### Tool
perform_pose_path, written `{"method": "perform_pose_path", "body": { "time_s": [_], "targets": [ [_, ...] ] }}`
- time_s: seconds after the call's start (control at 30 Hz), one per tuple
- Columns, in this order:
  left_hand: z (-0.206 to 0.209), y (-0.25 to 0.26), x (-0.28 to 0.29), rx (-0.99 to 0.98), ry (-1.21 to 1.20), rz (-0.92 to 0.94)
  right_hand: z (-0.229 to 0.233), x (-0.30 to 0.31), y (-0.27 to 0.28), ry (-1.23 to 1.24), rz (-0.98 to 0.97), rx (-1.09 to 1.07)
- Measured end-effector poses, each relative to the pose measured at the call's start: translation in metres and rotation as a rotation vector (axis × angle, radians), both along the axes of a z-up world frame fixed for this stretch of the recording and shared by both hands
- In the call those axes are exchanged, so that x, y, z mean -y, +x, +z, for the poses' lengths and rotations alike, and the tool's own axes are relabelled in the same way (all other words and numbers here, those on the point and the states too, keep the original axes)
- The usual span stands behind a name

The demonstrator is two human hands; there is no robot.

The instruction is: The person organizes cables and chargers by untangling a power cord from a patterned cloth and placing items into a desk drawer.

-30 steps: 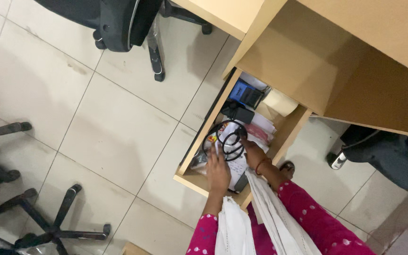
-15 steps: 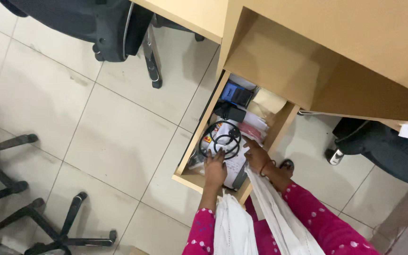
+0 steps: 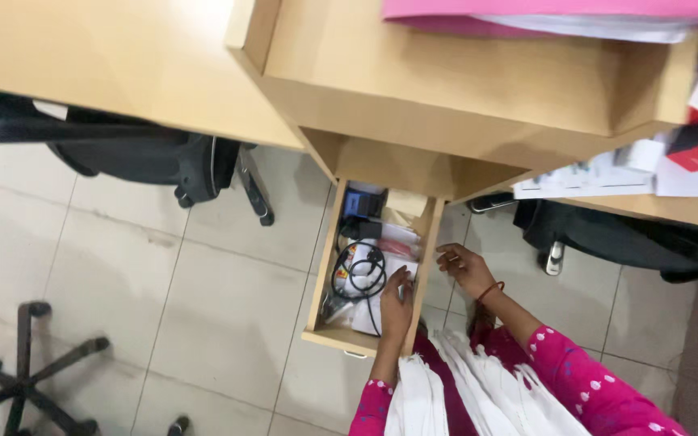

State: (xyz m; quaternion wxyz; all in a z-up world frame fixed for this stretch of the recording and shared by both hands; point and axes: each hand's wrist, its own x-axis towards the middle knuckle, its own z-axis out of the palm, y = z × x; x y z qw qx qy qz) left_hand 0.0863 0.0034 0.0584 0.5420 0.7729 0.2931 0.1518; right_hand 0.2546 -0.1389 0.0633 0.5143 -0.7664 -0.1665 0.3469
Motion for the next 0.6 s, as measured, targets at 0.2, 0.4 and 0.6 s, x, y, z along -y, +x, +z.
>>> {"method": "perform_pose_path", "body": {
  "time_s": [0.2, 0.4, 0.6],
  "targets": [
    [0.08, 0.071, 0.039, 0.128, -0.174, -0.201, 0.136, 0.047, 0.03, 0.123, -0.084, 0.229],
    [0.18, 0.172, 0.093, 0.181, -0.082, -0.366, 0.23, 0.12, 0.07, 0.095, -0.221, 0.461],
    [0.239, 0.329, 0.119, 0.233, 0.546, -0.261, 0.265, 0.193, 0.115, 0.196, -0.226, 0.487]
  ]
}}
